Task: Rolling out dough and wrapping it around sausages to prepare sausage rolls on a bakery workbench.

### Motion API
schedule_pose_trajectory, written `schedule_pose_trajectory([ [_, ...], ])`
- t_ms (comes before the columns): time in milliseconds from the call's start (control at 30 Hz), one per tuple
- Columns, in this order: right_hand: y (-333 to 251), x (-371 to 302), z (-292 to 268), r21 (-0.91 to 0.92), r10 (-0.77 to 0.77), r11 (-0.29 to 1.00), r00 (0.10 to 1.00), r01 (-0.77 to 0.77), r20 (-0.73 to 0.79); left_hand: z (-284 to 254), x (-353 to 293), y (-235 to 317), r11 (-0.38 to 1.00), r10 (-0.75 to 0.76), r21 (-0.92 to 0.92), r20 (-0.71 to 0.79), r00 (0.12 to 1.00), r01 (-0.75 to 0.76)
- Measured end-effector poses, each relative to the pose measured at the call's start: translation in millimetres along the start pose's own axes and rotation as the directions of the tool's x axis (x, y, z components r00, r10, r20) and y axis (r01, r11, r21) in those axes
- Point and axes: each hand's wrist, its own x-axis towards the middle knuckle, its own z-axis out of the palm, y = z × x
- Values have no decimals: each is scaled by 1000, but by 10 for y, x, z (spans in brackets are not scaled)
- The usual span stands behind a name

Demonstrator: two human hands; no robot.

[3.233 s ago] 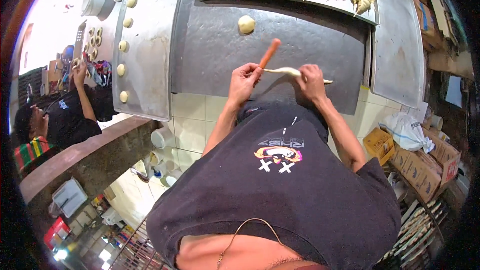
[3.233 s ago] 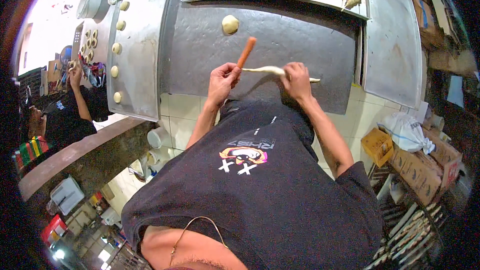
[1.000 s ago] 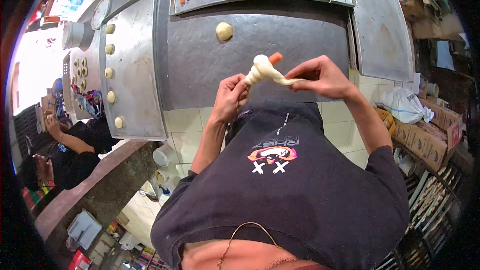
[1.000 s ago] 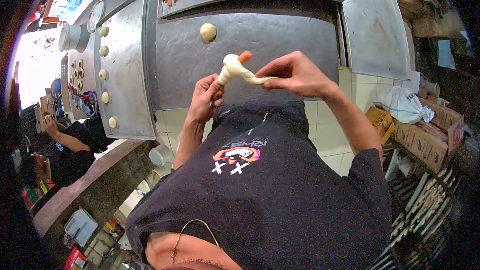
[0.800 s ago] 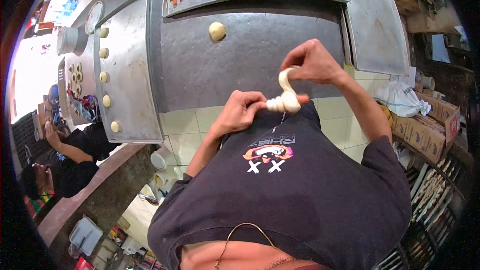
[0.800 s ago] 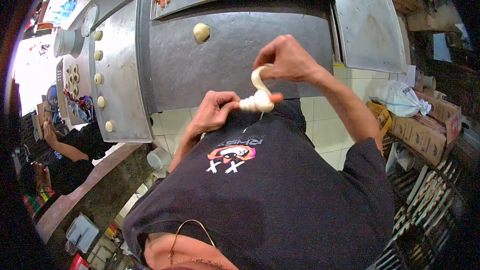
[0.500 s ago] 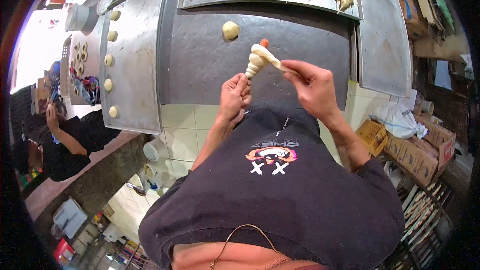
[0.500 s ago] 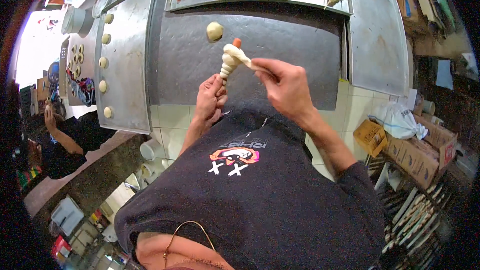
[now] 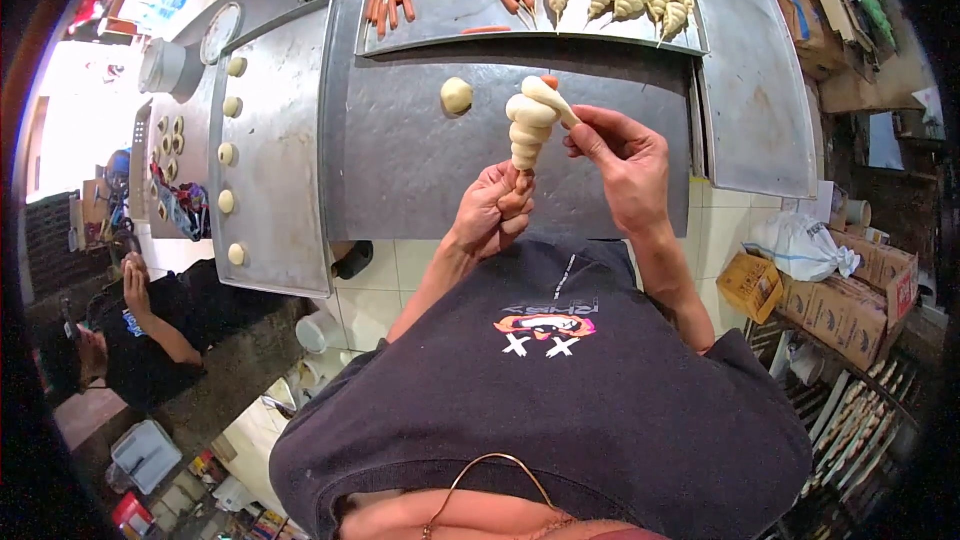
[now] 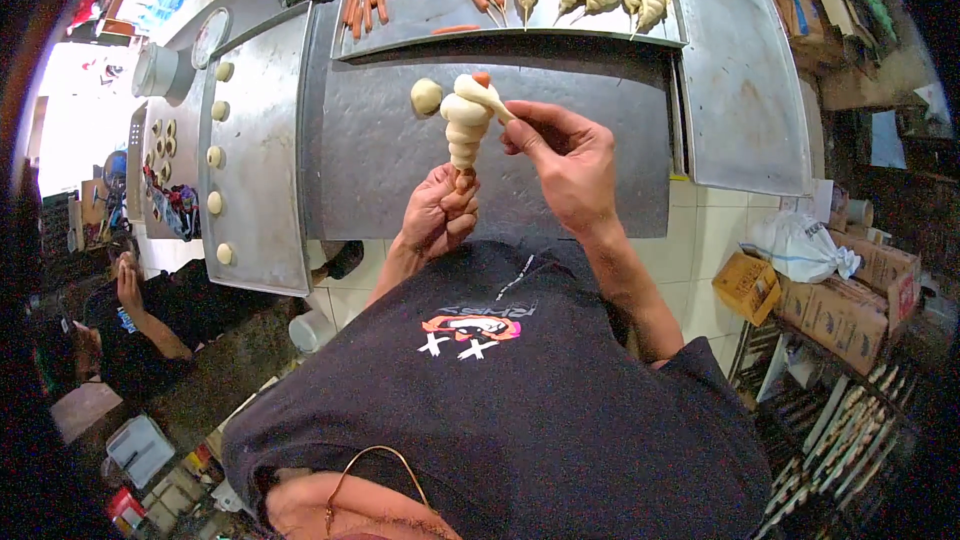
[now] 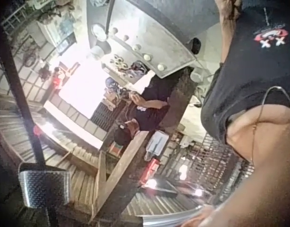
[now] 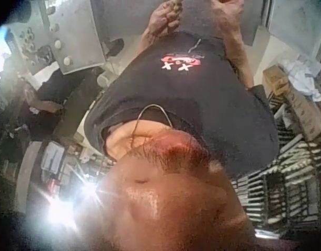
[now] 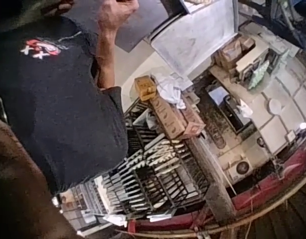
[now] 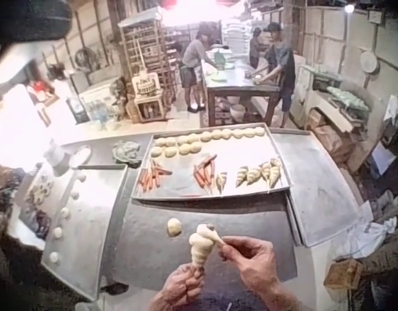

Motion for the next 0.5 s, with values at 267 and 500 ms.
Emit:
schedule_pose_trajectory([
  [267, 370, -160, 93, -44, 74, 996, 997, -76, -36, 28, 46, -12, 992, -97, -80, -1, 995, 97],
  [500, 455, -66, 174, -110, -41, 994, 992, 28, -119, 292, 150, -85, 634, 421, 770, -270, 866, -67],
])
